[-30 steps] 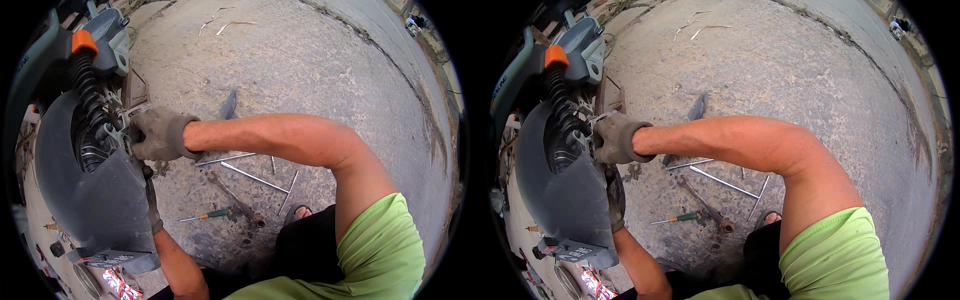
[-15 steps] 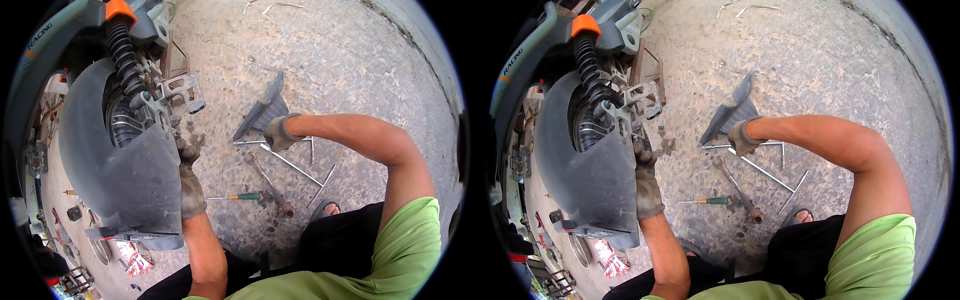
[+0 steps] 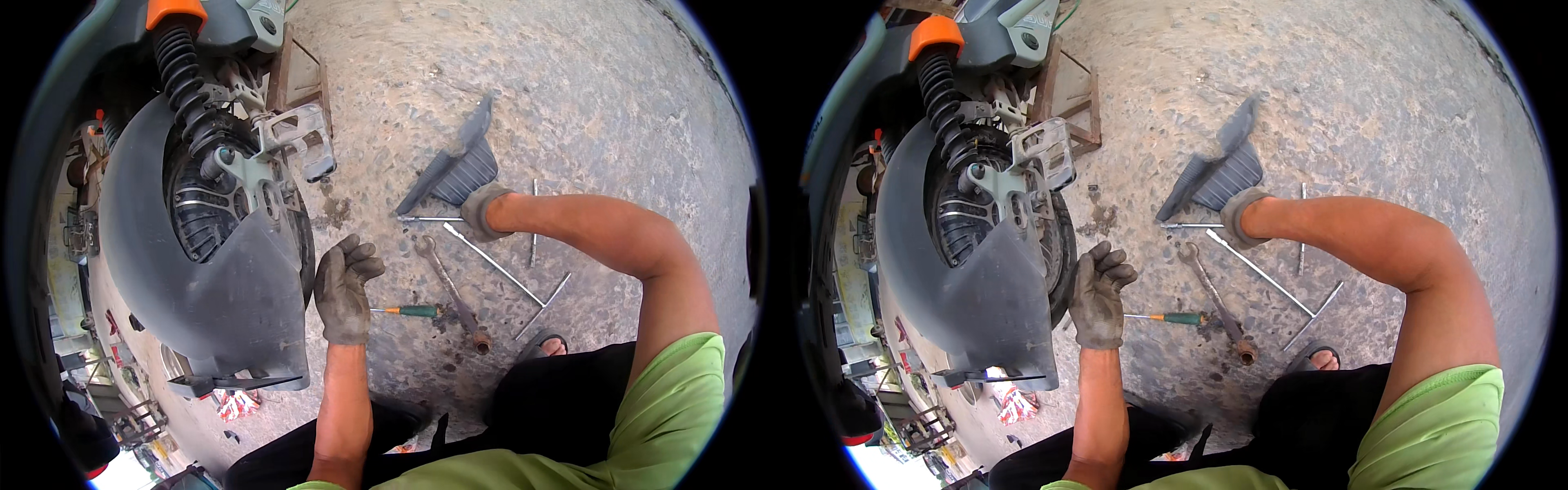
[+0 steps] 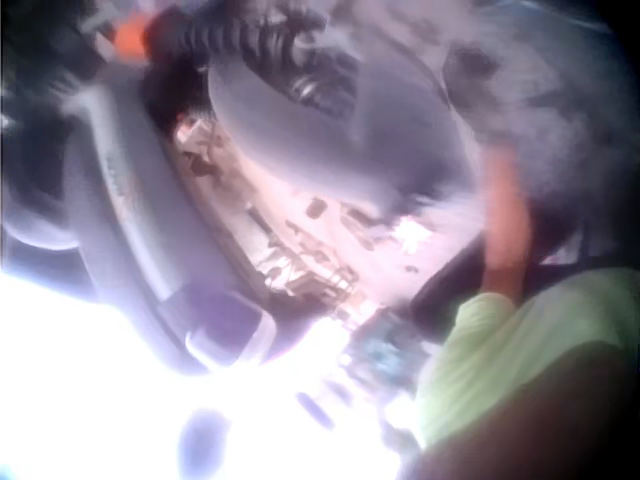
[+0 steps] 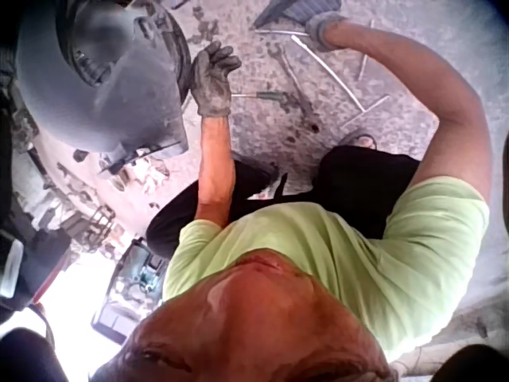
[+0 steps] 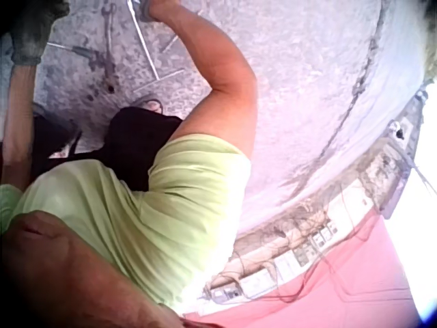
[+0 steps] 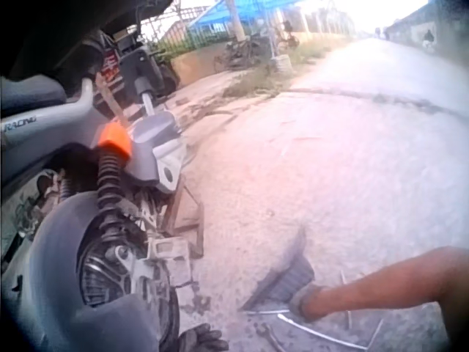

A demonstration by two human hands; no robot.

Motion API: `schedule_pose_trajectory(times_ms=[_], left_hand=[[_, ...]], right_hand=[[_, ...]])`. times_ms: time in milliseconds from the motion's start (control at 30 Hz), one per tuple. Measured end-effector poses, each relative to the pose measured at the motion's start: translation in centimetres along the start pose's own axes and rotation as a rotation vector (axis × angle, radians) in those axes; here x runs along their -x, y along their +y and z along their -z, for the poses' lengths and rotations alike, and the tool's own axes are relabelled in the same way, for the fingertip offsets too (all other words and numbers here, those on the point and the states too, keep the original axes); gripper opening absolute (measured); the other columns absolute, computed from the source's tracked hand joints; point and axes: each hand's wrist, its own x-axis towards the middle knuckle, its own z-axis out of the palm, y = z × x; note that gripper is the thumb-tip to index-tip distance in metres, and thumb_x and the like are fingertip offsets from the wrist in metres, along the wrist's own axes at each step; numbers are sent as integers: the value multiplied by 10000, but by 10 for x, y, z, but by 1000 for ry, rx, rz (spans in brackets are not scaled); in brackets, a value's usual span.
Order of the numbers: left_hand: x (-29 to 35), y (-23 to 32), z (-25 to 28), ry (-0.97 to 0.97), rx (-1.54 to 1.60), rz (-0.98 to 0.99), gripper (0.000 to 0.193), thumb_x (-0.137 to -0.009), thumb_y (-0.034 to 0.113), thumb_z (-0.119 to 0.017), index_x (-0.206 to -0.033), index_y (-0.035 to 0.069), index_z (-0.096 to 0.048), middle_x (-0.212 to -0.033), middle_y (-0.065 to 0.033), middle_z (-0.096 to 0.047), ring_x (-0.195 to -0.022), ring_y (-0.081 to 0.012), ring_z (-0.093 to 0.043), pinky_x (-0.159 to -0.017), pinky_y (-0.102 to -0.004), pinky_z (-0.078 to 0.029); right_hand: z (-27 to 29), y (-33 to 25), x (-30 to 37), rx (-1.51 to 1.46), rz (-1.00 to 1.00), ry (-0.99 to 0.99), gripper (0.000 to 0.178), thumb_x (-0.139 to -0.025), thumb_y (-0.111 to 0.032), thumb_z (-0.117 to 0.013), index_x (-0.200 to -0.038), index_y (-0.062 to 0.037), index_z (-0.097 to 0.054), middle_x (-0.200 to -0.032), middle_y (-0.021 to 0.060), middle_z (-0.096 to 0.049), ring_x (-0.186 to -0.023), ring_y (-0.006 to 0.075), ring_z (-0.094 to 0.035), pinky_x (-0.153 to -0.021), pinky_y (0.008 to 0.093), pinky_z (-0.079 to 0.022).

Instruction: The person uses a T-handle wrench to loosen and remove bolts from the rear footrest of a scooter. They remove the footrest and then use a wrench to loosen a bolt on the rear suspension assembly.

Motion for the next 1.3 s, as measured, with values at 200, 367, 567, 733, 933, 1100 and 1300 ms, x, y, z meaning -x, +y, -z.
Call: schedule_pose_trajectory(times_ms=[200, 367, 567, 733, 933, 1100, 1300], left_hand=[[-12, -30, -11, -3, -96, 85, 401, -1064, 321, -524, -1241, -29, -605, -1008, -165, -710, -790, -223, -706, -726, -363, -595], [-9, -18, -11, 38, -181, -25, 380, -1054, 307, -547, -1228, -23, -620, -983, -158, -718, -768, -215, -705, -724, -365, -589], [-15, -24, -4, 55, -252, -52, 366, -1044, 299, -584, -1233, -12, -628, -997, -128, -719, -776, -200, -703, -739, -341, -582], [-24, -81, 38, 138, -1058, -432, 357, -1008, 237, -635, -1275, 2, -603, -1304, -193, -593, -1101, -292, -627, -891, -391, -541], [-9, -131, 83, 89, -1493, -754, 427, -935, 216, -669, -1310, 31, -588, -1385, -238, -532, -1262, -417, -515, -1038, -530, -444], [-3, -133, 67, 134, -1516, -657, 471, -931, 249, -660, -1324, 8, -564, -1409, -258, -505, -1327, -449, -444, -1092, -565, -358], [-2, -130, 62, 137, -1574, -642, 475, -939, 243, -639, -1337, 7, -529, -1424, -274, -472, -1323, -466, -433, -1077, -588, -351]], right_hand=[[10, -1, 10, -14, 8, -18, 336, -870, -338, -617, -1021, -84, -777, -1001, 127, -761, -942, 320, -739, -767, 443, -582], [19, -8, 9, -78, 59, -125, 334, -870, -301, -591, -1038, -73, -768, -991, 121, -763, -929, 305, -739, -763, 451, -576], [48, -28, 19, -428, 207, -84, 437, -896, -407, -598, -1131, -57, -713, -959, 119, -747, -882, 307, -722, -804, 434, -565], [111, -28, 39, -923, 231, 51, 396, -930, -339, -608, -1099, 11, -685, -861, 82, -736, -804, 176, -720, -717, 328, -559], [165, -10, 22, -1492, 223, 335, 390, -939, -316, -616, -1135, 18, -651, -968, 95, -728, -795, 168, -717, -695, 292, -577], [190, -9, -19, -1703, 298, 440, 359, -937, -319, -604, -1107, -9, -666, -995, 106, -727, -792, 181, -726, -667, 298, -583], [213, -30, -65, -1829, 565, 441, 399, -944, -258, -640, -1267, -24, -645, -1095, 104, -720, -907, 204, -722, -750, 330, -593]])
